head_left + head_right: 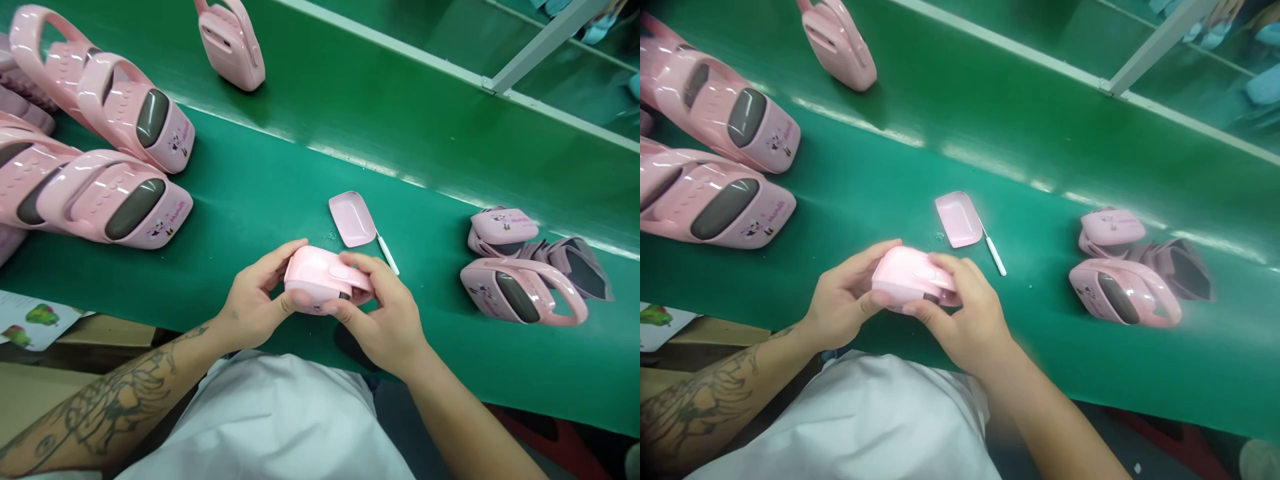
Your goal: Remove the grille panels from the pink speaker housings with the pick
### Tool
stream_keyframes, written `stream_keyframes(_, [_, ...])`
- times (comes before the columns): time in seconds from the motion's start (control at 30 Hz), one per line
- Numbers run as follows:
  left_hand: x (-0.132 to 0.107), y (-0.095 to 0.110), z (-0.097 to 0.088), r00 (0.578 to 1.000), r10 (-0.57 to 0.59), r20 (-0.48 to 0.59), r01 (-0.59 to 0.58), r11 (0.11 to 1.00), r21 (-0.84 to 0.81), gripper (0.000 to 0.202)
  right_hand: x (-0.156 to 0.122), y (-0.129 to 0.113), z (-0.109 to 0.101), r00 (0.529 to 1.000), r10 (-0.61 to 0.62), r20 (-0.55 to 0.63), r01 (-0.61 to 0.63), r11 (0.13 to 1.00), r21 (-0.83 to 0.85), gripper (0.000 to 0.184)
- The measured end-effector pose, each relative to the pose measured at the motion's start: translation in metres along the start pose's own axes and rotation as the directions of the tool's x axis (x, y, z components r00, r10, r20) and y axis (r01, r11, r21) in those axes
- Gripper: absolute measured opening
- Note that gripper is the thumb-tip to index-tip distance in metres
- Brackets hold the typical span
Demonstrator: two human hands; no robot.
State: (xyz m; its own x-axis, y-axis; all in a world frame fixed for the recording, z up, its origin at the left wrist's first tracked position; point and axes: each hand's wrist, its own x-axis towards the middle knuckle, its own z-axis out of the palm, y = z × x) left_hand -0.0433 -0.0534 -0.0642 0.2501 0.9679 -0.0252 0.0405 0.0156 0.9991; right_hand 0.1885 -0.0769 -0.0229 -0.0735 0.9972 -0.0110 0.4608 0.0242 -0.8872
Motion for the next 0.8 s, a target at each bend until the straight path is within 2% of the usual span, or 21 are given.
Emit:
stream_keyframes(0.07, [0.01,0.003,0.002,0.992,-0.075,-0.1,0.061,0.988,-0.141,0.076,0.005,0.006,-0.003,0.999,0.036,-0.032,-0.034,0.998,0.062,0.09])
stream_keyframes(0.13, [0.018,0.01,0.007,0.976,-0.137,-0.168,0.089,0.96,-0.266,0.074,0.007,0.007,-0.001,0.997,0.081,0.0,-0.08,0.986,0.148,0.105])
stream_keyframes(0.23, [0.024,0.022,0.02,0.978,-0.153,-0.139,0.095,0.931,-0.354,0.073,0.006,-0.002,0.011,0.985,0.062,0.159,-0.106,0.952,0.289,0.099])
stream_keyframes(0.27, [0.023,0.024,0.024,0.984,-0.141,-0.111,0.092,0.927,-0.363,0.074,0.006,-0.005,0.016,0.984,0.032,0.175,-0.09,0.936,0.339,0.094])
stream_keyframes(0.37, [0.015,0.018,0.025,0.99,-0.133,-0.051,0.106,0.924,-0.368,0.066,0.008,-0.011,0.023,0.999,0.017,0.045,-0.034,0.91,0.412,0.079])
stream_keyframes(0.43, [0.008,0.01,0.013,0.993,-0.107,-0.052,0.088,0.953,-0.291,0.059,0.008,-0.009,0.02,0.997,0.017,-0.07,0.006,0.951,0.311,0.077])
stream_keyframes(0.5, [0.005,0.008,-0.006,0.996,0.04,-0.08,-0.046,0.997,-0.069,0.069,0.009,-0.006,0.013,0.992,-0.06,-0.108,0.074,0.989,0.128,0.08])
stream_keyframes(0.53, [0.004,0.01,-0.016,0.987,0.144,-0.064,-0.138,0.986,0.091,0.081,0.009,-0.004,0.009,0.989,-0.117,-0.094,0.122,0.992,0.043,0.081])
stream_keyframes(0.6, [0.008,0.021,-0.031,0.963,0.256,0.085,-0.269,0.891,0.366,0.102,0.01,-0.002,0.002,0.978,-0.206,-0.031,0.203,0.976,-0.074,0.08])
stream_keyframes(0.63, [0.011,0.028,-0.035,0.956,0.227,0.184,-0.287,0.845,0.451,0.107,0.011,-0.002,0.0,0.973,-0.231,0.002,0.23,0.967,-0.109,0.08])
stream_keyframes(0.67, [0.015,0.034,-0.036,0.954,0.188,0.234,-0.283,0.82,0.497,0.109,0.011,-0.001,-0.001,0.969,-0.243,0.037,0.246,0.96,-0.133,0.08])
stream_keyframes(0.8, [0.026,0.047,-0.03,0.968,0.043,0.247,-0.176,0.82,0.545,0.108,0.013,0.001,-0.003,0.949,-0.249,0.192,0.279,0.949,-0.148,0.083])
